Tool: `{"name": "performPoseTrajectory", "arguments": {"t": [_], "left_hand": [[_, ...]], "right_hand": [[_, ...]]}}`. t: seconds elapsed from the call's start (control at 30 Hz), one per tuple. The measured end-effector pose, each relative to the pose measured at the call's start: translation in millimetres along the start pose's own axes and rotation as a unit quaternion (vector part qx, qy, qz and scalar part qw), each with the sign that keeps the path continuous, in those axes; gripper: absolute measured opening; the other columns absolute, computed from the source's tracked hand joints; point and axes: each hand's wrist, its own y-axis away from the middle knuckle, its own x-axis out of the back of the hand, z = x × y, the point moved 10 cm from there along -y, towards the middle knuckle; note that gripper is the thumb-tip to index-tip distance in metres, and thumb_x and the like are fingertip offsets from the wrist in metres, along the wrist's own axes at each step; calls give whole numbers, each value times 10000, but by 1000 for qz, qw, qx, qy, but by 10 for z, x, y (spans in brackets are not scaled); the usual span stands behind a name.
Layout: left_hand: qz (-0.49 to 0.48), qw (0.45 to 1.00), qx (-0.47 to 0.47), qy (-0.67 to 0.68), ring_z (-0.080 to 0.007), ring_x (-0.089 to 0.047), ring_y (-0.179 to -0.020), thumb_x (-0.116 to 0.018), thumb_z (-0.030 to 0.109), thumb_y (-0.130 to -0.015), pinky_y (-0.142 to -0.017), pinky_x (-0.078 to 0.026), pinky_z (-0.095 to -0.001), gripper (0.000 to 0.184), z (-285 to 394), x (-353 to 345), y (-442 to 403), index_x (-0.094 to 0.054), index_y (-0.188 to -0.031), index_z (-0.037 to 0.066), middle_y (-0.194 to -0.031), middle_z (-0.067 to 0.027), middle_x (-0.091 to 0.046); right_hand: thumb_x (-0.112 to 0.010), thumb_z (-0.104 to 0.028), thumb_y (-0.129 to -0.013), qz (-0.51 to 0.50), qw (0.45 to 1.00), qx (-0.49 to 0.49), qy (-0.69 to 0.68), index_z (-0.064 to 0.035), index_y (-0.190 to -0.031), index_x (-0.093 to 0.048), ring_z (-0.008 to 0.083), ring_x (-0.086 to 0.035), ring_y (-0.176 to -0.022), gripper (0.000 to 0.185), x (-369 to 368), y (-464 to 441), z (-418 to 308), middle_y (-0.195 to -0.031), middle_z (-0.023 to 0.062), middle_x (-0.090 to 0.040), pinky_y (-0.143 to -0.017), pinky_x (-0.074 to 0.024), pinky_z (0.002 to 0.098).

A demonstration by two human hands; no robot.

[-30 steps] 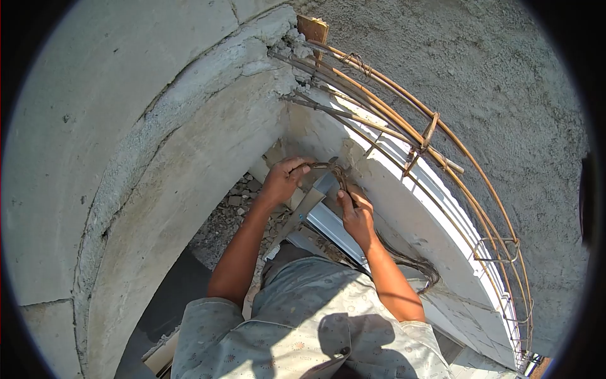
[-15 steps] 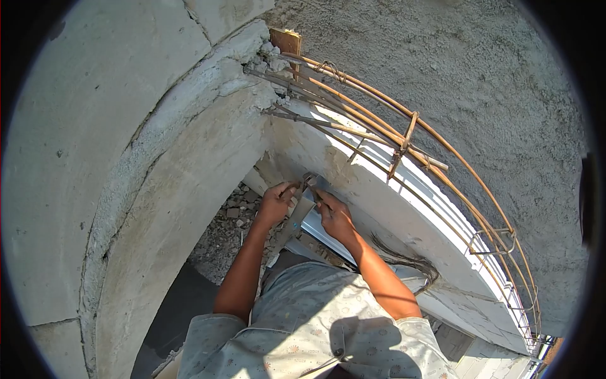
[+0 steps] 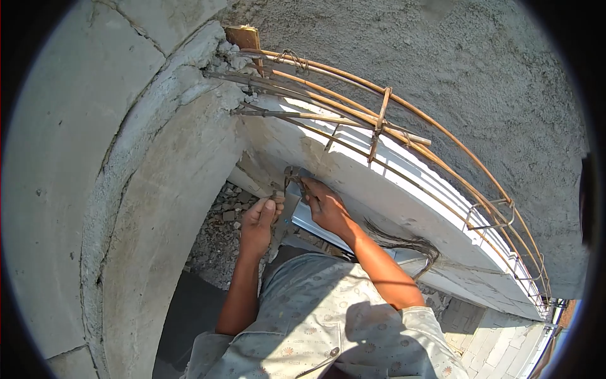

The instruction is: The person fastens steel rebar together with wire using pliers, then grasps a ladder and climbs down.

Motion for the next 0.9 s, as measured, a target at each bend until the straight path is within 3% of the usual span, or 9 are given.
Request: {"name": "performPoseTrajectory", "arguments": {"t": [0.07,0.13,0.23,0.33,0.43,0.63,0.73,0.83,0.9], "left_hand": [[-3,998,-33,-58,-82,-567,-791,-539,299,-1051,-737,-454,-252,344,107,-87,55,-677,-1125,-8,-857,-19,-648],[-19,987,-107,-122,-83,-579,-816,-550,293,-1048,-756,-466,-250,347,394,-212,24,-676,-1134,-18,-873,-18,-651],[-46,998,7,-33,-98,-596,-850,-591,265,-1030,-786,-473,-245,310,349,-315,78,-690,-1118,-15,-906,-26,-651],[-61,994,-6,90,-113,-605,-850,-654,232,-995,-791,-477,-245,276,256,-433,64,-695,-1122,-10,-958,-38,-648],[-92,991,-67,73,-126,-619,-893,-681,161,-972,-804,-500,-256,264,371,-581,83,-689,-1153,-30,-1084,-80,-646],[-145,966,-194,-91,-177,-614,-1041,-699,179,-954,-888,-506,-308,327,920,-679,32,-673,-1207,-27,-1186,-120,-631],[-63,967,-229,-89,-243,-601,-1130,-673,184,-965,-950,-479,-351,324,1267,-482,-148,-670,-1222,-13,-1227,-139,-632],[43,831,-450,-325,-328,-578,-1121,-649,191,-966,-988,-438,-421,303,2057,-621,-153,-672,-1202,3,-1164,-162,-637],[32,785,-481,-390,-366,-551,-1138,-604,204,-986,-1016,-405,-463,306,2164,-828,-366,-666,-1213,8,-1174,-180,-618]], "right_hand": [[-566,-31,-917,13,999,27,22,-33,-1393,-521,395,-652,-1043,478,-7,33,48,-1166,244,-659,-920,-506,419],[-570,-38,-927,2,1000,2,16,-23,-1367,-547,405,-649,-1046,441,78,40,-51,-1146,232,-667,-927,-504,418],[-601,-39,-934,54,997,46,13,-5,-1300,-594,399,-662,-1042,367,262,129,-348,-1157,235,-669,-895,-524,406],[-616,-87,-963,10,992,43,-118,-12,-1284,-616,283,-702,-827,329,233,295,-474,-984,192,-706,-752,-546,358],[-616,-94,-973,-82,972,-154,-159,-12,-1256,-640,175,-645,-669,296,216,476,-485,-855,142,-691,-639,-517,325],[-624,-75,-974,87,985,-83,-125,22,-1104,-699,117,-563,-564,178,804,746,-491,-737,72,-625,-532,-456,261],[-605,-80,-1001,194,980,-3,-40,57,-1090,-693,96,-555,-592,186,1337,941,-873,-794,74,-623,-521,-459,233],[-597,-98,-1008,314,947,55,40,85,-1140,-660,112,-559,-628,234,1901,1260,-1124,-814,88,-619,-533,-477,238],[-583,-101,-1015,396,914,71,56,91,-1162,-648,123,-561,-665,251,2236,1464,-1197,-821,94,-618,-562,-483,249]]}}
